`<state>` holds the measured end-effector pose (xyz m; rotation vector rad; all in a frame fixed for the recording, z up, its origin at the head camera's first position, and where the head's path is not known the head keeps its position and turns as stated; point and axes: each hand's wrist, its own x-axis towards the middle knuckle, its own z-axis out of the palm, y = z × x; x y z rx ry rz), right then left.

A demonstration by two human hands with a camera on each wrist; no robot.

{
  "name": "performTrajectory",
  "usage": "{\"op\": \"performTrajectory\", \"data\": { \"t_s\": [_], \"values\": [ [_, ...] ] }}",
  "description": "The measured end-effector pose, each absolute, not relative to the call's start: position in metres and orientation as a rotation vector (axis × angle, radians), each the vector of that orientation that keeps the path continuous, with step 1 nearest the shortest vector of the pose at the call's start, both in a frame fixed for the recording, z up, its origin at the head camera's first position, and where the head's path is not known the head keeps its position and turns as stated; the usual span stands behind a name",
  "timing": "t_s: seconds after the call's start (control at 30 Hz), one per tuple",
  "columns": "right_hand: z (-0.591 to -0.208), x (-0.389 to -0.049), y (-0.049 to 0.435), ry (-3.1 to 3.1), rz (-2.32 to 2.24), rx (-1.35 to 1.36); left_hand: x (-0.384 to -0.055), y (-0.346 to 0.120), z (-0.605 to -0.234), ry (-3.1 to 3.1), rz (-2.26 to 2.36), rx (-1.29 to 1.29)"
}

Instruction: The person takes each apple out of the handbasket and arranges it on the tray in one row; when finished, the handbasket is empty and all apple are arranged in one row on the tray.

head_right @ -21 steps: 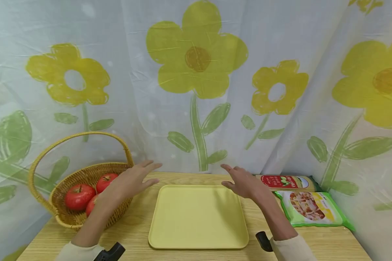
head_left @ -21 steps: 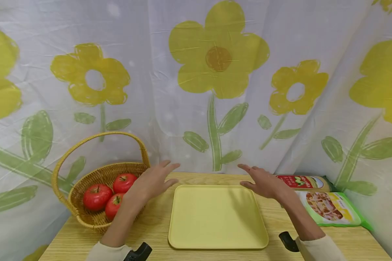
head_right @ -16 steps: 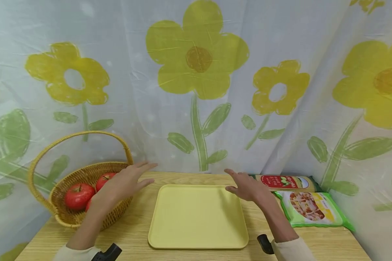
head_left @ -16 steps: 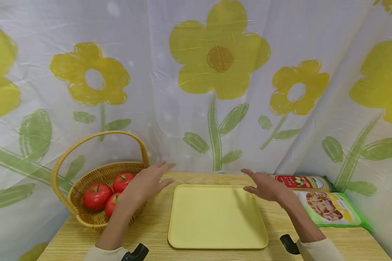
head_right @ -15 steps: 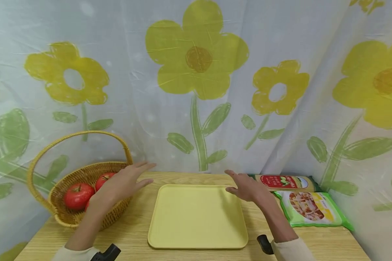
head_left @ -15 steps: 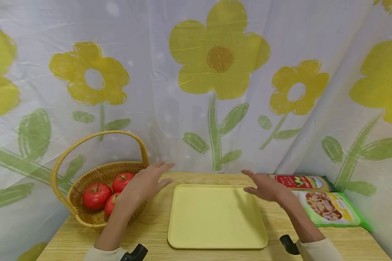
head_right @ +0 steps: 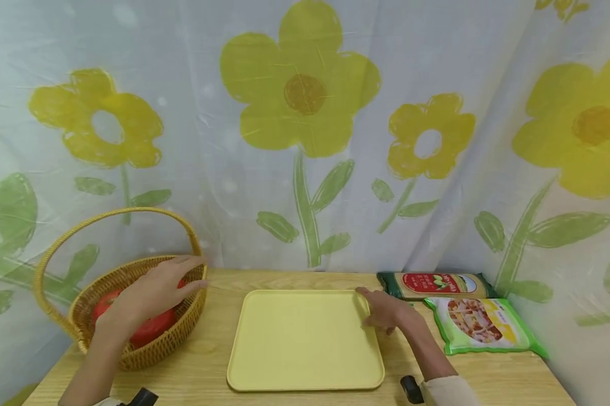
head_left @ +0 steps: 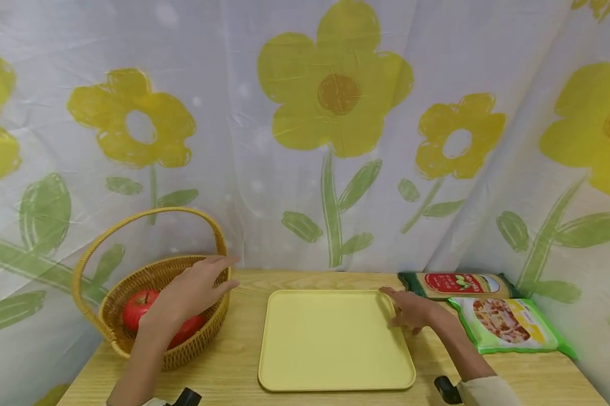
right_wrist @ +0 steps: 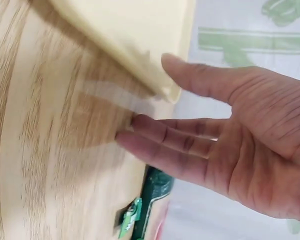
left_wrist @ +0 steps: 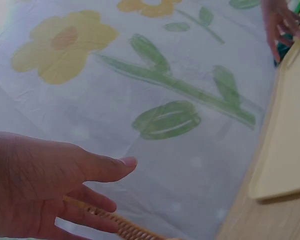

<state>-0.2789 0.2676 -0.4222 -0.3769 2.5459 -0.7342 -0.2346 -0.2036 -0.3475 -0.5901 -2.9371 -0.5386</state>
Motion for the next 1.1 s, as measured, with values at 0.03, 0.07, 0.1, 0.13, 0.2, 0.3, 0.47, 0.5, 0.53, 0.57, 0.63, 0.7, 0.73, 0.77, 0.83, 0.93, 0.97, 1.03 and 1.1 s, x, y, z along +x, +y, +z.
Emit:
{"op": "performTrajectory", "data": {
  "t_s": [0.03,0.07,0.1,0.13,0.2,0.3,0.47,0.5,0.53,0.57,0.63,0.7,0.73,0.77,0.83,0.93,0.97,1.03,1.1],
  "values": [
    [-0.424,-0.280,0.268,2.540,-0.753,-0.374,-0.234,-0.207,-0.347,-2.935,-0.537,-0.590],
    [-0.425,-0.281,0.268,2.543,-0.771,-0.370,-0.233,-0.211,-0.345,-2.932,-0.535,-0.592],
    [-0.427,-0.282,0.269,2.551,-0.788,-0.359,-0.232,-0.214,-0.344,-2.932,-0.526,-0.593],
    [-0.428,-0.282,0.270,2.554,-0.809,-0.360,-0.232,-0.217,-0.343,-2.930,-0.522,-0.595],
    [-0.430,-0.284,0.270,2.556,-0.833,-0.359,-0.232,-0.221,-0.341,-2.929,-0.508,-0.609],
    [-0.434,-0.286,0.270,2.553,-0.839,-0.369,-0.233,-0.225,-0.337,-2.941,-0.488,-0.609],
    [-0.438,-0.291,0.270,2.526,-0.804,-0.406,-0.233,-0.229,-0.332,-2.960,-0.452,-0.617],
    [-0.439,-0.292,0.270,2.515,-0.798,-0.401,-0.233,-0.230,-0.332,-2.960,-0.443,-0.622],
    [-0.439,-0.293,0.270,2.502,-0.781,-0.404,-0.232,-0.231,-0.331,-2.964,-0.445,-0.622],
    [-0.439,-0.294,0.269,2.488,-0.774,-0.392,-0.232,-0.232,-0.331,-2.966,-0.444,-0.625],
    [-0.438,-0.295,0.268,2.471,-0.751,-0.370,-0.232,-0.235,-0.329,-2.960,-0.445,-0.639],
    [-0.438,-0.296,0.268,2.458,-0.721,-0.342,-0.232,-0.238,-0.328,-2.948,-0.445,-0.671],
    [-0.438,-0.297,0.268,2.449,-0.707,-0.327,-0.232,-0.240,-0.329,-2.937,-0.444,-0.699],
    [-0.439,-0.297,0.269,2.440,-0.700,-0.311,-0.231,-0.242,-0.329,-2.928,-0.437,-0.724],
    [-0.440,-0.296,0.270,2.417,-0.697,-0.273,-0.231,-0.247,-0.328,-2.921,-0.434,-0.758],
    [-0.441,-0.294,0.272,2.385,-0.716,-0.235,-0.230,-0.254,-0.328,-2.913,-0.420,-0.777],
    [-0.441,-0.293,0.273,2.379,-0.727,-0.223,-0.230,-0.255,-0.328,-2.914,-0.424,-0.770],
    [-0.441,-0.292,0.275,2.380,-0.733,-0.223,-0.230,-0.256,-0.327,-2.907,-0.419,-0.766],
    [-0.441,-0.290,0.277,2.376,-0.735,-0.225,-0.230,-0.256,-0.327,-2.909,-0.423,-0.766]
  ]
}}
